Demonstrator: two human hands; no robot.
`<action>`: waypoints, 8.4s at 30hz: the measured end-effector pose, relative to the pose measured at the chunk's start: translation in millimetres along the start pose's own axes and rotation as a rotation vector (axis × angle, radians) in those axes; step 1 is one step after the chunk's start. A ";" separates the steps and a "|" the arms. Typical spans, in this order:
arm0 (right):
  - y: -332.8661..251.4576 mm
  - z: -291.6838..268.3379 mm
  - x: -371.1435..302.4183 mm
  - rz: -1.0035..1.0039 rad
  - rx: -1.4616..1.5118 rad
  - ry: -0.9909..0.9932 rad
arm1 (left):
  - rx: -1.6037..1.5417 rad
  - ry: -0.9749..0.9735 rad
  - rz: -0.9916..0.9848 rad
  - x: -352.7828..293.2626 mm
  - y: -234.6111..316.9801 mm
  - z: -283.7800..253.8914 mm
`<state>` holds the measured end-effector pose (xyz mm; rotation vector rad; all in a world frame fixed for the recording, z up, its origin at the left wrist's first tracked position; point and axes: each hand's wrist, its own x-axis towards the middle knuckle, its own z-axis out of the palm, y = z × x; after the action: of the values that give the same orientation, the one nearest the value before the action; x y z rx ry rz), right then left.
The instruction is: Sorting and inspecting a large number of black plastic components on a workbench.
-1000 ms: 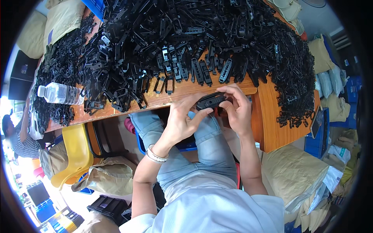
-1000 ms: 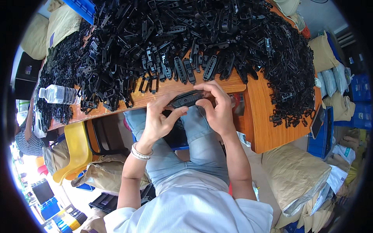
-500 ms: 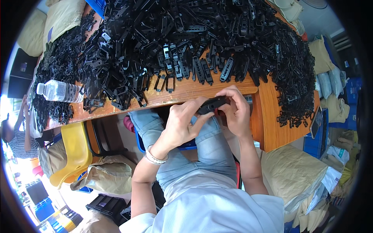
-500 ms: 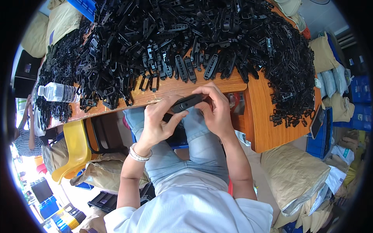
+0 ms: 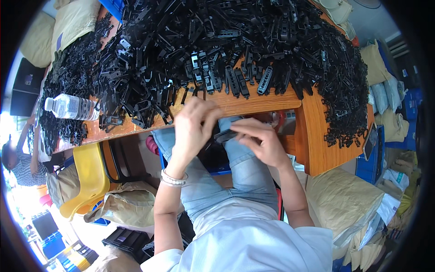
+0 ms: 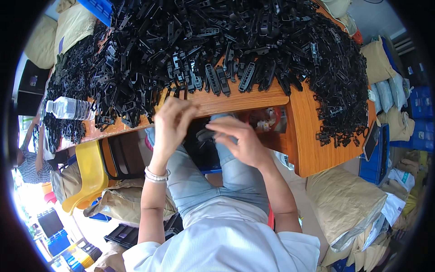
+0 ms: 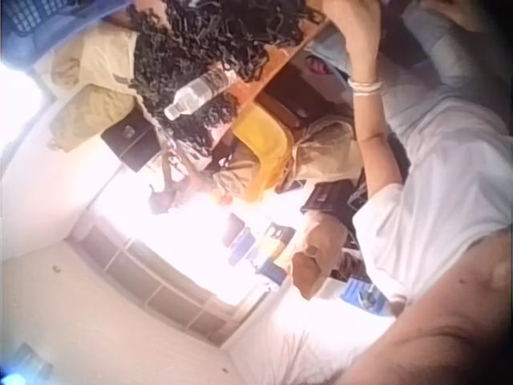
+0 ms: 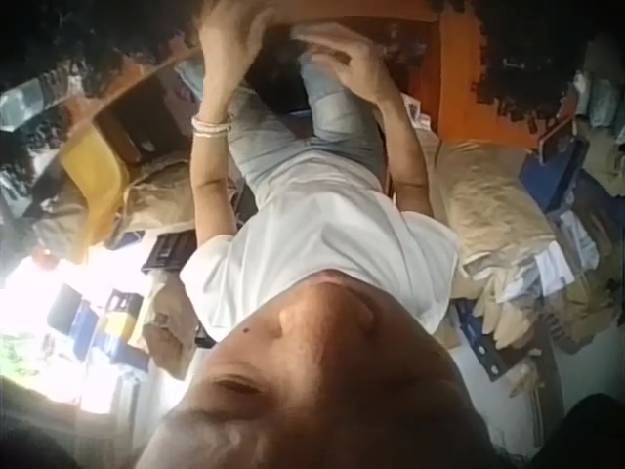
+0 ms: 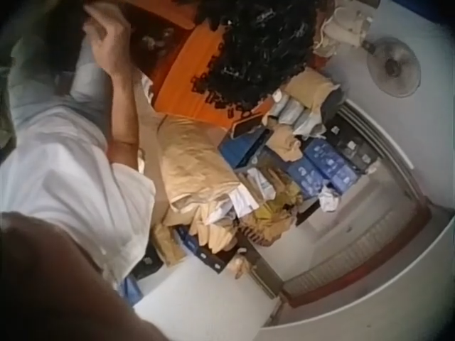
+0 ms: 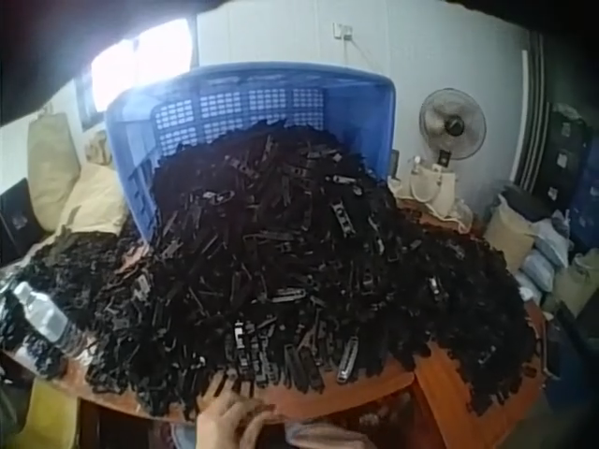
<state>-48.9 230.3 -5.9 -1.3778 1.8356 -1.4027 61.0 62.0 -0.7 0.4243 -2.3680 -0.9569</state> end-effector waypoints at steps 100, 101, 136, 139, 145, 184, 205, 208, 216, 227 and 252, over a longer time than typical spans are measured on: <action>37.9 -22.1 18.7 0.282 0.440 0.610 | -0.650 0.316 -0.411 50.5 1.1 62.5; 37.7 -22.4 17.7 0.264 0.437 0.591 | -0.647 0.318 -0.415 44.0 -0.3 59.8; 19.4 -15.8 -25.6 0.340 0.544 0.501 | -0.174 -0.055 0.231 32.4 1.5 42.5; 22.8 -17.2 -29.4 0.356 0.536 0.477 | 0.612 -0.081 0.452 47.0 2.0 39.5; 26.2 -16.5 -23.1 0.344 0.527 0.438 | 0.563 -0.095 0.663 52.8 -20.5 42.9; -4.6 -6.0 -3.4 0.115 0.082 0.187 | -0.474 -0.406 -0.189 -16.1 22.3 8.1; 35.3 -135.3 1.2 0.413 -1.275 0.592 | 0.170 0.152 -0.180 12.8 0.2 9.5; 55.5 -142.3 1.2 0.464 -1.452 0.472 | -0.113 0.136 -0.258 11.8 5.8 13.7; 45.4 -121.5 -35.2 0.230 -1.207 0.495 | -0.587 -0.018 -0.452 -4.8 6.9 34.7; 27.0 -100.2 -44.8 0.158 -0.450 0.755 | -1.078 -0.316 -0.554 -7.5 22.0 46.2; -0.8 -23.5 -39.1 0.147 0.191 0.708 | -0.455 -0.039 -0.018 54.5 28.9 78.6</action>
<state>-51.8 275.8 -4.3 -0.6659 2.0715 -2.0918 -31.7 98.9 -7.1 0.2493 -2.0922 -1.4754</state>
